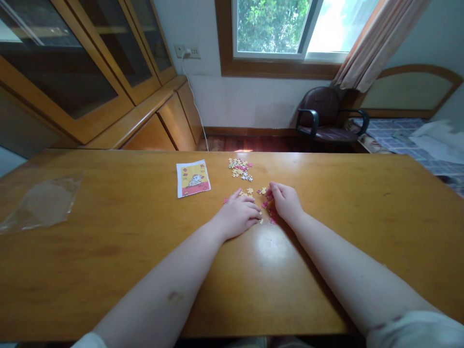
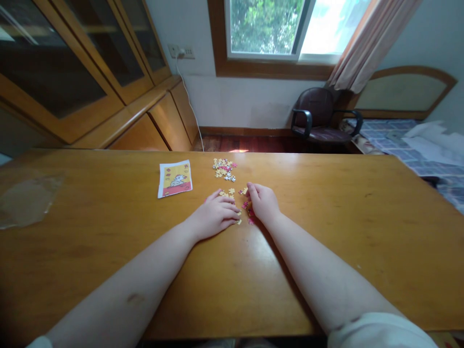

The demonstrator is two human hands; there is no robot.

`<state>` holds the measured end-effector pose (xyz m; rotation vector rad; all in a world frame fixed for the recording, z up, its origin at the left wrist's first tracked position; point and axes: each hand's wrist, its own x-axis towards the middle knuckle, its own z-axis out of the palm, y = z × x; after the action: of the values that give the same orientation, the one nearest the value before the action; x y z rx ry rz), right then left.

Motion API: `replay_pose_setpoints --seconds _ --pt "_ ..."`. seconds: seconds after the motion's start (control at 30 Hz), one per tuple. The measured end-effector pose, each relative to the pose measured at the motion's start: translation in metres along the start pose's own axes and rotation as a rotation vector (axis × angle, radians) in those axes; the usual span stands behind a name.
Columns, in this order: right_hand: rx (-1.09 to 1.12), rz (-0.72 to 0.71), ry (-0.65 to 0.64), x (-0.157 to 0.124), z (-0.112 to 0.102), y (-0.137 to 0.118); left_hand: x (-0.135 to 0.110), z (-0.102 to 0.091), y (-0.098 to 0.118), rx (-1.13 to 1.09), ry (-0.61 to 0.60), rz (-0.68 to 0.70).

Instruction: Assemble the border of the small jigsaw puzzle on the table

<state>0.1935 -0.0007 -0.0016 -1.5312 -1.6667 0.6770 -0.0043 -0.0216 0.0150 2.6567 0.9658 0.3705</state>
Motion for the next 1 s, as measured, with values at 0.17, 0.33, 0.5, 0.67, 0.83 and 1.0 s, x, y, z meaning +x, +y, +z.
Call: replay_pose_setpoints --seconds 0.17,0.33,0.5,0.67,0.83,1.0 --pt "0.000 -0.007 0.014 0.001 -0.001 0.002 0.000 -0.002 -0.004 0.071 0.125 -0.257" --pt "-0.051 0.003 -0.013 0.000 -0.001 0.001 0.000 -0.001 -0.004 0.079 0.155 -0.291" --pt "-0.013 -0.020 -0.179 -0.003 -0.001 -0.006 0.000 0.000 -0.001 0.070 0.056 -0.202" --pt "0.027 -0.064 -0.022 -0.002 -0.004 -0.004 -0.001 0.002 0.004 0.078 -0.061 -0.149" --pt "-0.034 0.010 0.120 0.004 -0.010 0.002 0.000 0.003 0.006 0.073 -0.116 -0.130" --pt "-0.177 -0.063 -0.032 0.002 -0.009 -0.003 0.000 0.001 0.004 0.084 -0.010 -0.246"
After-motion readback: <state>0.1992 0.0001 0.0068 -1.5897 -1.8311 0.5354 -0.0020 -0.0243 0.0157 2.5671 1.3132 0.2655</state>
